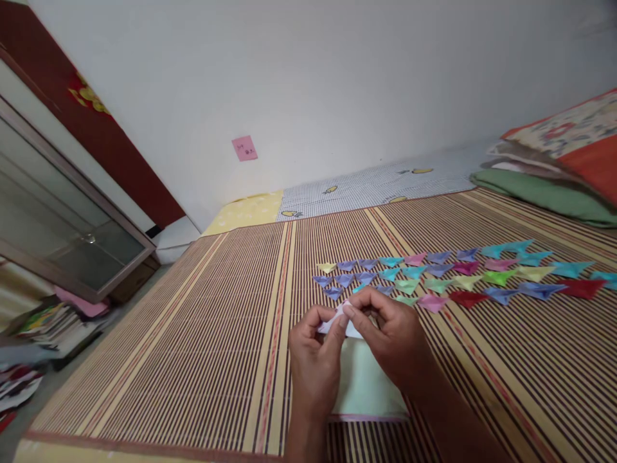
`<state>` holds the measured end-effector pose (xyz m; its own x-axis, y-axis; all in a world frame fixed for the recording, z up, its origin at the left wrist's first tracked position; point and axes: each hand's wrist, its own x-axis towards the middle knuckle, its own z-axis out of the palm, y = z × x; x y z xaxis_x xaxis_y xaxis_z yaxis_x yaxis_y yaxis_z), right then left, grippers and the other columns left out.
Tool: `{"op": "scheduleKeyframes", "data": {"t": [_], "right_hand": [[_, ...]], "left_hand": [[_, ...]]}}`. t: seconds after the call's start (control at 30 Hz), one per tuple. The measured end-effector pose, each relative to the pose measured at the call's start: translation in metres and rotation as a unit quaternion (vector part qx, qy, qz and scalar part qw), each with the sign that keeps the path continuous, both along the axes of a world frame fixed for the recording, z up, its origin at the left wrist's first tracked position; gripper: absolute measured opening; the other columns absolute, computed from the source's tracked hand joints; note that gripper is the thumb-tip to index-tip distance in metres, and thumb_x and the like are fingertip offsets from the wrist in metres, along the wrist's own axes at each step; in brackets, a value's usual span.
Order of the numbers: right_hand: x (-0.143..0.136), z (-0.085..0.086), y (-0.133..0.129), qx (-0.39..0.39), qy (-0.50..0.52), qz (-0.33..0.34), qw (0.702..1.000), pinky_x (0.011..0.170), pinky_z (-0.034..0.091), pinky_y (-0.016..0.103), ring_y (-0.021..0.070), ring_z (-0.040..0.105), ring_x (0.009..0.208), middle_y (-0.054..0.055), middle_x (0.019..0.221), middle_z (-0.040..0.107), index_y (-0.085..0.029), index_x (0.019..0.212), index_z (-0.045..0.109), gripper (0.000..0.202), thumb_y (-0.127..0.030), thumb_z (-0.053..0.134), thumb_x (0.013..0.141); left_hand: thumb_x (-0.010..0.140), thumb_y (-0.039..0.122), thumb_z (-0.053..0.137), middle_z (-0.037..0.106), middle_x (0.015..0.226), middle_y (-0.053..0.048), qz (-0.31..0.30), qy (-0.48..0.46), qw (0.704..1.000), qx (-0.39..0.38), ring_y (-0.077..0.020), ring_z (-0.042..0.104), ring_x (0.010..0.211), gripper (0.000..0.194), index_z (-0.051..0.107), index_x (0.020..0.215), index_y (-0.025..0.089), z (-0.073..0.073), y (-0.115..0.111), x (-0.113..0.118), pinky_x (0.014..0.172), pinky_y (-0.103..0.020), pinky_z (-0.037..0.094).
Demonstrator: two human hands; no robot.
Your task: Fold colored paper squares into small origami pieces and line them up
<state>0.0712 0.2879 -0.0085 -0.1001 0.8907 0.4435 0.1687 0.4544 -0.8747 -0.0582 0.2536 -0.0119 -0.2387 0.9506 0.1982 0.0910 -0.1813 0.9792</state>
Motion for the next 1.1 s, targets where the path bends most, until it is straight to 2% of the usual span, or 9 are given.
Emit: {"op": "scheduleKeyframes", "data": {"t": [0.5,0.8,0.9,1.0,1.1], "right_hand": [[0.001,0.004,-0.002,0.015,-0.002,-0.024,1.0,0.063,0.048,0.025,0.0142,0.062,0.064,-0.002,0.068,0.066,-0.02,0.075,0.062,0.017,-0.025,0.061,0.091],[-0.001,0.002,-0.004,0.036,-0.005,-0.047,0.998,0.062,0.05,0.025,0.0136,0.064,0.064,-0.003,0.069,0.067,-0.021,0.076,0.062,0.015,-0.024,0.063,0.09],[-0.001,-0.001,-0.003,0.037,0.008,-0.05,0.998,0.067,0.053,0.026,0.015,0.069,0.071,-0.001,0.076,0.071,-0.021,0.089,0.066,0.004,-0.025,0.065,0.09],[0.0,-0.001,-0.002,0.011,0.005,-0.034,0.999,0.071,0.055,0.029,0.0176,0.072,0.078,0.001,0.086,0.076,-0.021,0.106,0.068,0.017,-0.028,0.064,0.091],[0.001,0.001,-0.001,-0.014,-0.024,-0.007,1.0,0.069,0.054,0.029,0.0186,0.072,0.077,0.002,0.086,0.076,-0.021,0.102,0.07,0.015,-0.029,0.06,0.094]], "left_hand": [[0.086,0.037,0.076,0.06,0.076,0.002,0.051,-0.021,0.998,0.006,-0.0136,0.055,0.07,0.025,0.062,0.076,0.019,-0.003,-0.001,0.008,0.064,-0.024,0.045],[0.088,0.033,0.074,0.059,0.073,0.002,0.055,-0.025,0.998,0.015,-0.0136,0.055,0.068,0.023,0.062,0.074,0.019,-0.001,-0.001,0.01,0.065,-0.025,0.046],[0.088,0.032,0.073,0.058,0.072,0.002,0.058,-0.03,0.998,0.016,-0.0142,0.056,0.069,0.023,0.061,0.074,0.019,0.0,-0.002,0.011,0.065,-0.025,0.047],[0.089,0.033,0.072,0.059,0.073,0.002,0.061,-0.022,0.998,0.014,-0.0147,0.056,0.069,0.023,0.061,0.074,0.019,-0.001,-0.003,0.011,0.065,-0.026,0.046],[0.09,0.034,0.072,0.061,0.074,0.001,0.057,-0.008,0.998,0.005,-0.0153,0.057,0.069,0.024,0.062,0.074,0.019,-0.002,-0.003,0.01,0.066,-0.027,0.047]]}}
